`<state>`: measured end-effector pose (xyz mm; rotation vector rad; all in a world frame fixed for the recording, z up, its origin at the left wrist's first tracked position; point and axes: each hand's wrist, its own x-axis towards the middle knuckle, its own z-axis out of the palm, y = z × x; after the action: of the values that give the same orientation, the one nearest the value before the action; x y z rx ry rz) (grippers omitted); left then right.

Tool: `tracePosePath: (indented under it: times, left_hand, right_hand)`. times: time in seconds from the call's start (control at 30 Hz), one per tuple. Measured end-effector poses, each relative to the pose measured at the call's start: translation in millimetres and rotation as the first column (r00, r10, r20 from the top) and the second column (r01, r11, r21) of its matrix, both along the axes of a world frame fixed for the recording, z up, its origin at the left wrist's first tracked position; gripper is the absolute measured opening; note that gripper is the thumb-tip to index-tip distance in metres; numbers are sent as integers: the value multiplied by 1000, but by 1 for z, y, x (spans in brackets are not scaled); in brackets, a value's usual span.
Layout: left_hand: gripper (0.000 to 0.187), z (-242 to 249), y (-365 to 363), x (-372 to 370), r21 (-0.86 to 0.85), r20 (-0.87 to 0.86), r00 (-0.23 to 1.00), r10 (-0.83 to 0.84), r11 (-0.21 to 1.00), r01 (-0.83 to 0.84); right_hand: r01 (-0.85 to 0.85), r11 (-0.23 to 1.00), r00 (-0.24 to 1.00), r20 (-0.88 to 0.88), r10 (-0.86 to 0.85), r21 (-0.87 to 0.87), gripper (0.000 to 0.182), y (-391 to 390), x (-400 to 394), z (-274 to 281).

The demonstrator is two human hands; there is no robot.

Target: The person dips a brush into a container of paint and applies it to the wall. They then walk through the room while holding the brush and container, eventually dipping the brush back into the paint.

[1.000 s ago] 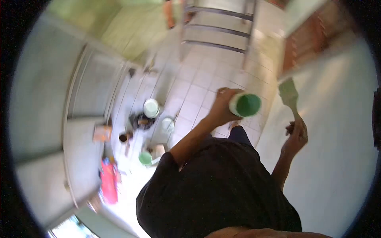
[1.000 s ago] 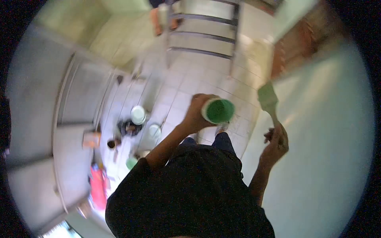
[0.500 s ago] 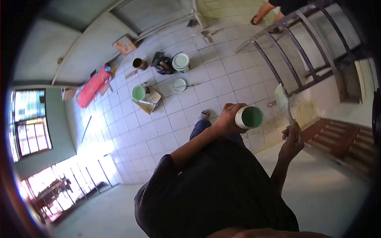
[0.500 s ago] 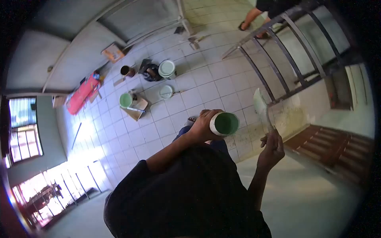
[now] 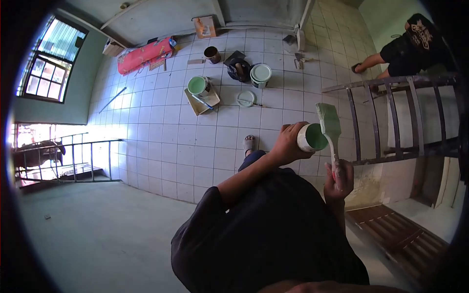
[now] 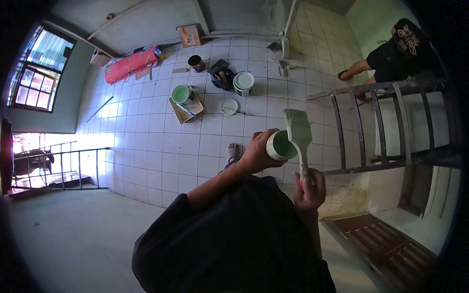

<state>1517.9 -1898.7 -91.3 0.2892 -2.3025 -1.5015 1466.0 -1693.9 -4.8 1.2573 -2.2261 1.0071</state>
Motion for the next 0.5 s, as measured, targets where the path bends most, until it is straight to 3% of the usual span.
tracePosePath:
  times: [0.23, 0.5]
  left_hand:
    - [85, 5, -32, -1, -8, -41, 998, 47, 999, -47]
    - [83, 8, -59, -12, -16, -86, 993, 82, 996, -84]
  right_hand:
    - [-136, 988, 989, -41, 140, 73, 39, -47, 1, 2]
    - [-110, 988, 992, -53, 117, 112, 33, -81, -3, 2]
